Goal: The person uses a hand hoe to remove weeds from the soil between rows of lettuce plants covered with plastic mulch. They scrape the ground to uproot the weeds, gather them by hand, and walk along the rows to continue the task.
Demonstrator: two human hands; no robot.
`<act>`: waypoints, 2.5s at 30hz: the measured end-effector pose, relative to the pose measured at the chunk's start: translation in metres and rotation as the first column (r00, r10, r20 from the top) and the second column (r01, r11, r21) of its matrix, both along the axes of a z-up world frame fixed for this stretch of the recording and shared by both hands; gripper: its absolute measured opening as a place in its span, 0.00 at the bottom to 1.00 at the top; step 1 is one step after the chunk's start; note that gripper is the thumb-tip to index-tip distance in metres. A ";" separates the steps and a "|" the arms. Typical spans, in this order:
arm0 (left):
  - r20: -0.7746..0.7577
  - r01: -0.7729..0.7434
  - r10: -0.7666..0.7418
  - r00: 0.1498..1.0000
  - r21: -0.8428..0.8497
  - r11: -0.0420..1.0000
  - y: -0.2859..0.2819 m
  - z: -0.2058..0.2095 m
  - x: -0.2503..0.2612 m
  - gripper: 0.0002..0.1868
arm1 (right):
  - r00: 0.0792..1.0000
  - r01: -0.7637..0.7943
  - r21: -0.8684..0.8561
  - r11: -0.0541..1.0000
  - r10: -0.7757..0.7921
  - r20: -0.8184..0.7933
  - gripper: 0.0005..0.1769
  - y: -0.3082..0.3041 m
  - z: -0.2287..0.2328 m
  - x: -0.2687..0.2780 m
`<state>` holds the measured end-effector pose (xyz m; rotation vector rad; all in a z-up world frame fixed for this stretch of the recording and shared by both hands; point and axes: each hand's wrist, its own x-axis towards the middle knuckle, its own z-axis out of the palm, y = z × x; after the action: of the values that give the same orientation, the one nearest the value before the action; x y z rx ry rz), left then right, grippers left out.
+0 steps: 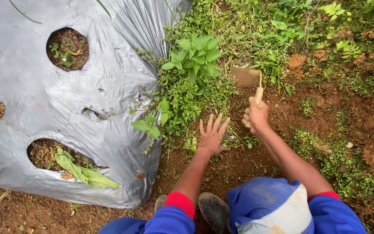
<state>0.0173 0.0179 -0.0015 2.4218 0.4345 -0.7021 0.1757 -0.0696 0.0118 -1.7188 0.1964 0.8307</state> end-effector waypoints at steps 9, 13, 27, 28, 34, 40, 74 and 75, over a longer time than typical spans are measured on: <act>-0.009 0.041 -0.041 0.999 0.010 0.999 0.002 -0.012 0.000 0.61 | 0.999 0.031 -0.051 0.998 -0.031 -0.006 0.12 0.014 0.007 -0.056; -0.021 0.031 -0.030 0.999 0.015 0.999 0.003 -0.010 0.002 0.60 | 1.000 -0.003 -0.018 1.000 0.003 0.001 0.11 -0.002 -0.017 -0.047; -0.004 0.014 -0.014 1.000 -0.002 1.000 0.002 -0.001 0.001 0.61 | 0.977 0.044 -0.181 0.983 -0.004 0.215 0.14 0.054 -0.028 0.077; -0.003 0.010 -0.010 1.000 -0.005 1.000 0.003 -0.005 0.001 0.61 | 0.977 0.040 -0.183 0.982 0.000 0.215 0.14 0.047 -0.026 0.064; 0.009 0.037 -0.037 0.999 0.023 0.999 0.000 -0.011 0.000 0.62 | 0.973 -0.011 -0.201 0.979 0.057 0.225 0.13 -0.022 -0.024 -0.033; 0.025 0.011 -0.012 1.000 0.040 0.999 -0.004 -0.015 -0.003 0.60 | 0.998 0.047 -0.062 0.997 -0.050 -0.035 0.15 -0.079 -0.023 -0.123; 0.178 -0.087 0.078 0.981 0.045 0.995 -0.015 0.005 -0.019 0.64 | 0.983 -0.063 -0.184 0.981 0.094 0.161 0.16 -0.106 -0.036 -0.123; 0.168 -0.080 0.069 0.983 0.058 0.995 -0.014 0.004 -0.019 0.63 | 0.978 -0.037 -0.190 0.981 0.075 0.197 0.16 -0.113 -0.055 -0.117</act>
<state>-0.0016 0.0035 0.0025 2.4863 0.4833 -0.4557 0.0584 -0.1822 -0.0430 -1.9794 0.0883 0.6883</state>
